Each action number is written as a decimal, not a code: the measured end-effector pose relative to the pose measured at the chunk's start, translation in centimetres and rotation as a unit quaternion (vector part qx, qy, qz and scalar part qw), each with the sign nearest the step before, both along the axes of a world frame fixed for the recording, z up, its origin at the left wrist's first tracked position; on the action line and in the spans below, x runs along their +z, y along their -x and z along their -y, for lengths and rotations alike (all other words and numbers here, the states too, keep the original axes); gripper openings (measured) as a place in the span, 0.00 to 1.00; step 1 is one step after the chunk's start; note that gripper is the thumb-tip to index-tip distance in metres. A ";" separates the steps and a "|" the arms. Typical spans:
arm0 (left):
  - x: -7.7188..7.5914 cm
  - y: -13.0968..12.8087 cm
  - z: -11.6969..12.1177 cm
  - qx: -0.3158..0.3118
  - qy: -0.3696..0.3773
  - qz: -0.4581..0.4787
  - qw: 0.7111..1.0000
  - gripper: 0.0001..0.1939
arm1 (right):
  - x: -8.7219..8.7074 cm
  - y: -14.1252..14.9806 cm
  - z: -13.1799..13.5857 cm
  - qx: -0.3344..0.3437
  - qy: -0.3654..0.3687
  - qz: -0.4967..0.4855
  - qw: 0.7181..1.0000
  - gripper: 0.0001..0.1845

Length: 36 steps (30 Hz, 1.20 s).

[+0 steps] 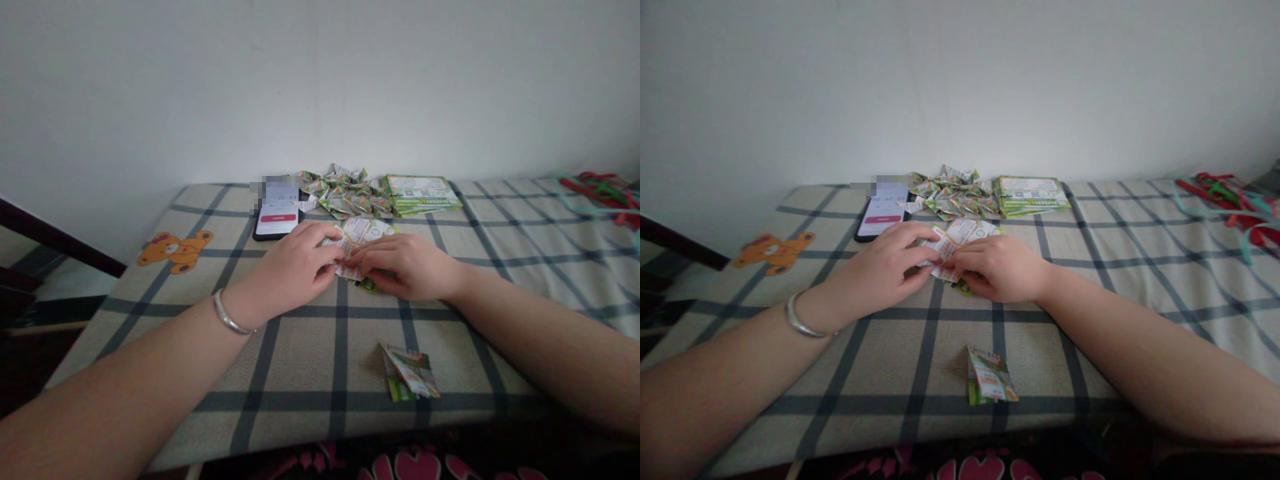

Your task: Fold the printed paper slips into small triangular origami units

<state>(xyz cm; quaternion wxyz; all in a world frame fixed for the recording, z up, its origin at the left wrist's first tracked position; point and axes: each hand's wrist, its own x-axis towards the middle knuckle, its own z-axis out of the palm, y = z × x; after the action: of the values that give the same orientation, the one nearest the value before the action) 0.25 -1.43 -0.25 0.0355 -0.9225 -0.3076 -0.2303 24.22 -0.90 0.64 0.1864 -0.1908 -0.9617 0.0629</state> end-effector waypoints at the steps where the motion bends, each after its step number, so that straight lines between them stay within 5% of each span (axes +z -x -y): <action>1: 0.0 0.0 0.0 -0.006 -0.003 -0.009 1.000 0.09 | 0.0 -0.1 0.0 0.002 0.012 0.004 1.000 0.12; 9: 0.3 0.1 0.2 -0.043 -0.067 -0.021 0.997 0.07 | 0.5 -0.7 -0.3 0.009 0.066 0.021 0.998 0.15; 18: 0.3 0.1 -0.2 -0.097 -0.053 -0.061 0.992 0.11 | 0.5 -0.7 -0.4 -0.033 0.101 -0.010 0.994 0.09; 36: 0.3 -0.2 -0.2 -0.142 -0.056 -0.065 0.986 0.10 | -1.1 0.5 -0.8 -0.173 0.061 -0.074 0.980 0.05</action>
<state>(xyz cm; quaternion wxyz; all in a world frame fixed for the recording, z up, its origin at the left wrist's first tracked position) 0.40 -1.23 0.06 0.0738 -0.9664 -0.1570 -0.1898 23.77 -0.08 -0.49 0.2535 -0.3604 -0.8918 0.1025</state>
